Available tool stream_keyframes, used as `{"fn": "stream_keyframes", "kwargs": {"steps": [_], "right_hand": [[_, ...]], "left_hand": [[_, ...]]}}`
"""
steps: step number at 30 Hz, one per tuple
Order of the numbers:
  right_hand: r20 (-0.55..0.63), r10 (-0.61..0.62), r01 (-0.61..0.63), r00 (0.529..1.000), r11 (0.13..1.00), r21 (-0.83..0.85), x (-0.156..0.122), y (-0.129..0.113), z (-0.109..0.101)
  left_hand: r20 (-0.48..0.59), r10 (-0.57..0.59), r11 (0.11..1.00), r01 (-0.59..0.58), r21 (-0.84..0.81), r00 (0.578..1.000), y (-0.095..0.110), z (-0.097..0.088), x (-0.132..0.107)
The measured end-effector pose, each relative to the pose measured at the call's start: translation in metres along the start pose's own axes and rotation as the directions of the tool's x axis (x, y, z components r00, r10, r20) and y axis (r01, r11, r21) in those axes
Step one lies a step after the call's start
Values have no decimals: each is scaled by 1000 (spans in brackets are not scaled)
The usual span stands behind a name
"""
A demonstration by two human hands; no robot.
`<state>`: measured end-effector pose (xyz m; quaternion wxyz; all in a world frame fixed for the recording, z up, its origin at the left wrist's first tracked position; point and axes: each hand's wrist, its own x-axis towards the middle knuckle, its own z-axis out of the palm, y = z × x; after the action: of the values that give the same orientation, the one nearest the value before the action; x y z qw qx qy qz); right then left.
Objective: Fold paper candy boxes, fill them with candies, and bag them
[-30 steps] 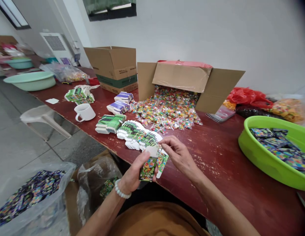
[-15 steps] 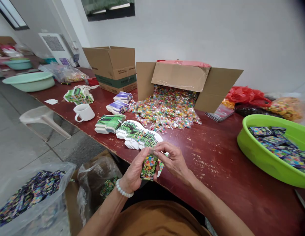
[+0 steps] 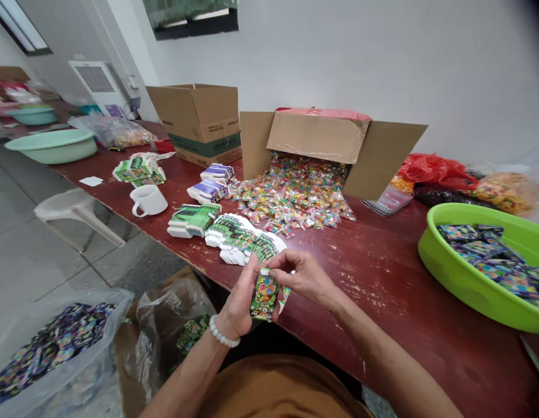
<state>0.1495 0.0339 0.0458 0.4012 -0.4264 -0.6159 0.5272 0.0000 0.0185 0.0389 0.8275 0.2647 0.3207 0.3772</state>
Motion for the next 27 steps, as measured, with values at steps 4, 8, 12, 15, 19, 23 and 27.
{"fn": "stream_keyframes", "kwargs": {"steps": [4,8,12,15,19,23,27], "right_hand": [[5,84,-84,996,991,105,6,2,1],[-52,-28,28,998,1000,-13,0,4,8],[-21,-148,145,989,985,-93,-8,9,13],[-8,-198,195,980,971,-139,-9,13,13],[-43,-167,157,985,972,-174,-5,8,9],[20,36,-37,999,999,26,1,1,4],[68,143,-155,987,959,236,5,4,2]], "left_hand": [[-48,3,997,0,80,999,-1,-4,1],[-77,-54,998,56,28,996,-1,-12,3],[10,-51,996,51,-80,999,3,-17,6],[-4,13,989,-13,-150,1000,7,-16,8],[-66,6,998,-10,-54,998,7,-11,5],[-55,2,997,2,79,998,2,-7,1],[-46,2,991,4,133,999,-2,-6,2]]}}
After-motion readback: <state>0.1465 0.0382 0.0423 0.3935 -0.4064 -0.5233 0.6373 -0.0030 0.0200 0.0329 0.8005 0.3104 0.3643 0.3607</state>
